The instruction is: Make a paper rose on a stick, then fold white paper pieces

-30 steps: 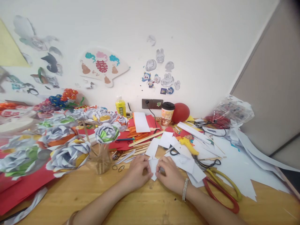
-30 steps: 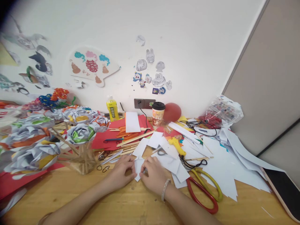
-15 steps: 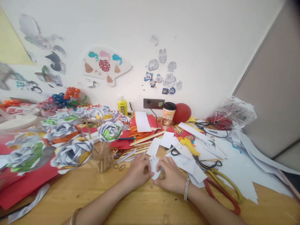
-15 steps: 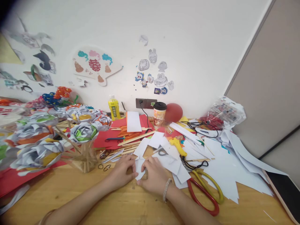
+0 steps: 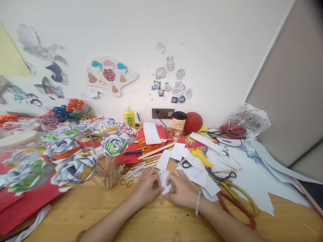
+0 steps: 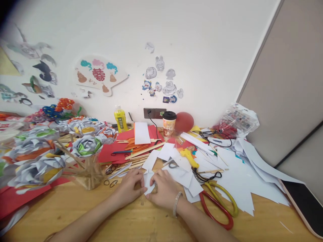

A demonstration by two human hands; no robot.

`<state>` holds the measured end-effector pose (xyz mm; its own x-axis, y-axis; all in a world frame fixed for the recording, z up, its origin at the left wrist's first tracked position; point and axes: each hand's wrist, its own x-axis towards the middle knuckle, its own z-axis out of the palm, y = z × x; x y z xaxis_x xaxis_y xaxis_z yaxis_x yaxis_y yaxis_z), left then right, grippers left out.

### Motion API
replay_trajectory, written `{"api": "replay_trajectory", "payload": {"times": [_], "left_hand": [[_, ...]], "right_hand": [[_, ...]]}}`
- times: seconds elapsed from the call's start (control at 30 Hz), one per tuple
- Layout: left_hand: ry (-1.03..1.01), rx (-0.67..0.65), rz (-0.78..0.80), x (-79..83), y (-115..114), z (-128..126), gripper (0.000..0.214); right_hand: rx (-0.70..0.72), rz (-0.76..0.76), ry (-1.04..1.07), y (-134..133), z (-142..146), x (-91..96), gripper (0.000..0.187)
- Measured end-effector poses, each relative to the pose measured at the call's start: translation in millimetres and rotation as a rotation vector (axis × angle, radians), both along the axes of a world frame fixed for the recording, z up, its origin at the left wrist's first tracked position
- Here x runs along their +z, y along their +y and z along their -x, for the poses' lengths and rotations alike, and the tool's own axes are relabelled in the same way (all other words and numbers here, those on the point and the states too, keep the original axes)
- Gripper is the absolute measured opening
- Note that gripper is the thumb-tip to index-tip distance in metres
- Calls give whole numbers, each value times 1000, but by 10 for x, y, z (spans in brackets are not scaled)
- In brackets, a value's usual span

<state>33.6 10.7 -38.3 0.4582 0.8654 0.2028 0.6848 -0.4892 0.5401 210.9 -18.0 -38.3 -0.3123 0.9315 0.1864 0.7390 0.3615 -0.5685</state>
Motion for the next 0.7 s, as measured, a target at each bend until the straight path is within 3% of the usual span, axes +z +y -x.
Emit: {"api": "replay_trajectory", "payload": {"times": [0.17,0.3,0.4,0.47,0.53,0.7], "left_hand": [[6,32,9,51,-28,-15,10],[32,100,0,96,-61,-26,14],[44,103,-6,111,-67,-30,15],[51,105,-8,109,-56,-23,15],[60,109,-16,97,-36,-3,15],[93,125,-56,63,42,126,16]], "right_hand": [[-21,-19,8,32,-7,-33,9],[-15,-40,40,40,-10,-55,19],[-43,-72,46,23,3,-63,12],[-62,-79,20,8,19,-62,22],[-73,-65,-2,-2,34,-54,31],[-56,-22,30,6,36,-34,32]]}}
